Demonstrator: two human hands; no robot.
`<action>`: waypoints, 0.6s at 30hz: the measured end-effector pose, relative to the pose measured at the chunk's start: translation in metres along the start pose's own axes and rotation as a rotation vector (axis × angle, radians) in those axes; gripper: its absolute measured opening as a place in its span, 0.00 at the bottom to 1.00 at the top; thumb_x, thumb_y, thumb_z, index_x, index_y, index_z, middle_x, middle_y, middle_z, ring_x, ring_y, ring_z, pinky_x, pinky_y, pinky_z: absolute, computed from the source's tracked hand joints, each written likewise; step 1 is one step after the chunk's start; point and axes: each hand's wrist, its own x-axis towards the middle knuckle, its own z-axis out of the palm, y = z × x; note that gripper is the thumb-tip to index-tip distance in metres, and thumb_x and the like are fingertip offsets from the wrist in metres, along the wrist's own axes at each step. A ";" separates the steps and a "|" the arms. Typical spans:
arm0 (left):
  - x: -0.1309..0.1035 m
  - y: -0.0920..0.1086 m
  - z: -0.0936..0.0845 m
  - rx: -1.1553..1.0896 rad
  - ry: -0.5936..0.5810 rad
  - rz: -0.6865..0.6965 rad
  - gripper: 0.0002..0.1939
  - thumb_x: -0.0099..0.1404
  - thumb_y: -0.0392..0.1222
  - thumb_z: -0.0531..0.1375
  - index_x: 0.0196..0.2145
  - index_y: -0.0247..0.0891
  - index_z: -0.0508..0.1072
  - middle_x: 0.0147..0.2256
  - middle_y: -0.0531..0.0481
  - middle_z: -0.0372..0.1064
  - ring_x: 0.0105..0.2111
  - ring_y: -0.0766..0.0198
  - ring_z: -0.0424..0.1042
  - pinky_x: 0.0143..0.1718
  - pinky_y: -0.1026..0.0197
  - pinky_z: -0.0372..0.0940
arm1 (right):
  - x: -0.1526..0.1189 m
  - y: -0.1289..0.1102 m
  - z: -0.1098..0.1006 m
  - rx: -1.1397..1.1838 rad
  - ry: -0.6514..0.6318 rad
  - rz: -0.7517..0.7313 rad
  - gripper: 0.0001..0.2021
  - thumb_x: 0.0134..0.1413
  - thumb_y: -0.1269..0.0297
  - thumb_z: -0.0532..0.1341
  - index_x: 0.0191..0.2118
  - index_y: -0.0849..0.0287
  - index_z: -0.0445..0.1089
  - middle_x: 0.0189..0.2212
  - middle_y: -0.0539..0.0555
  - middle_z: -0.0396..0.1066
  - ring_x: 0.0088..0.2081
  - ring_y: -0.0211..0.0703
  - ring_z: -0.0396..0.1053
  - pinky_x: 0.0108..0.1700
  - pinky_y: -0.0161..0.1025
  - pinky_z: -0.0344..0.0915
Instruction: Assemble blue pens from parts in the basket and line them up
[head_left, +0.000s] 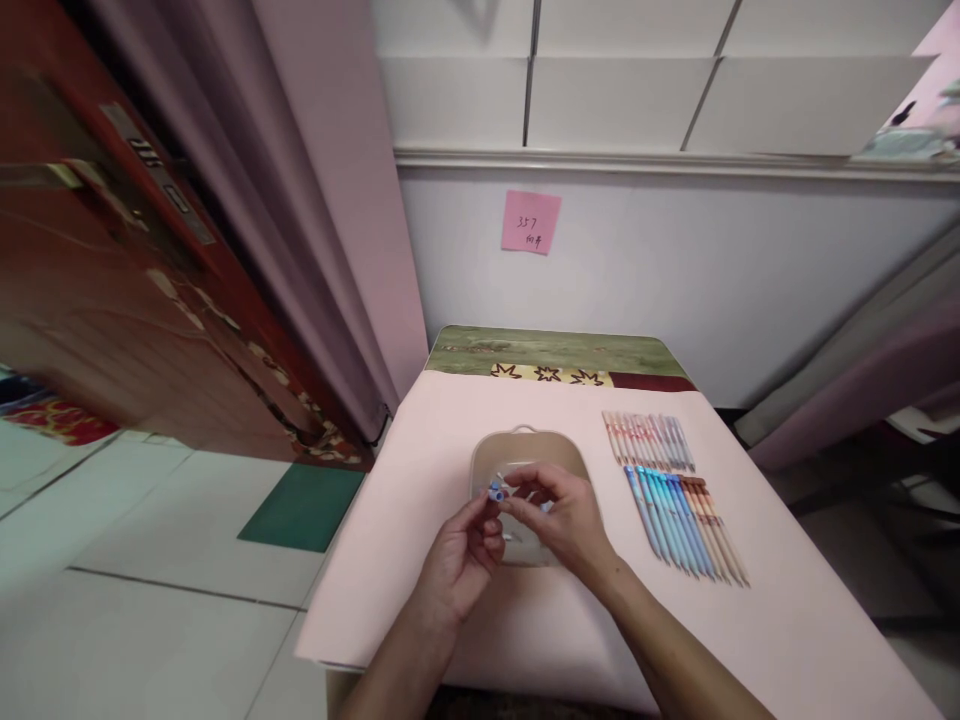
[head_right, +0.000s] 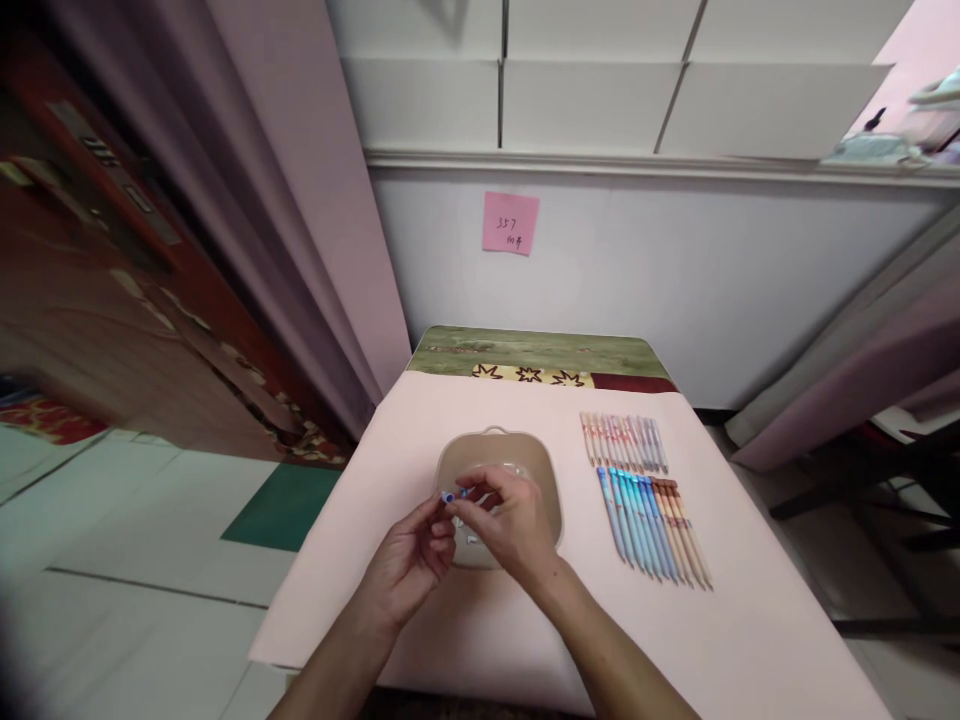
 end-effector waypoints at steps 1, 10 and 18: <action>-0.001 0.003 0.000 -0.011 0.009 0.003 0.04 0.65 0.30 0.55 0.32 0.28 0.69 0.25 0.47 0.70 0.16 0.76 0.61 0.13 0.74 0.56 | 0.003 0.002 -0.006 0.003 0.015 0.036 0.11 0.49 0.59 0.66 0.37 0.59 0.75 0.30 0.53 0.75 0.28 0.38 0.72 0.30 0.33 0.69; -0.007 0.023 0.006 -0.089 -0.003 0.071 0.06 0.67 0.34 0.54 0.33 0.31 0.69 0.25 0.50 0.68 0.17 0.75 0.58 0.13 0.73 0.55 | 0.017 0.039 -0.030 -1.050 -0.315 0.304 0.11 0.54 0.59 0.59 0.34 0.60 0.76 0.31 0.60 0.77 0.36 0.49 0.75 0.36 0.38 0.65; -0.007 0.030 0.002 -0.154 0.031 0.048 0.08 0.68 0.34 0.52 0.34 0.28 0.68 0.27 0.47 0.69 0.16 0.76 0.60 0.13 0.74 0.56 | 0.011 0.066 0.003 -1.180 -0.436 0.370 0.11 0.51 0.69 0.58 0.37 0.65 0.77 0.35 0.66 0.76 0.39 0.56 0.75 0.36 0.42 0.68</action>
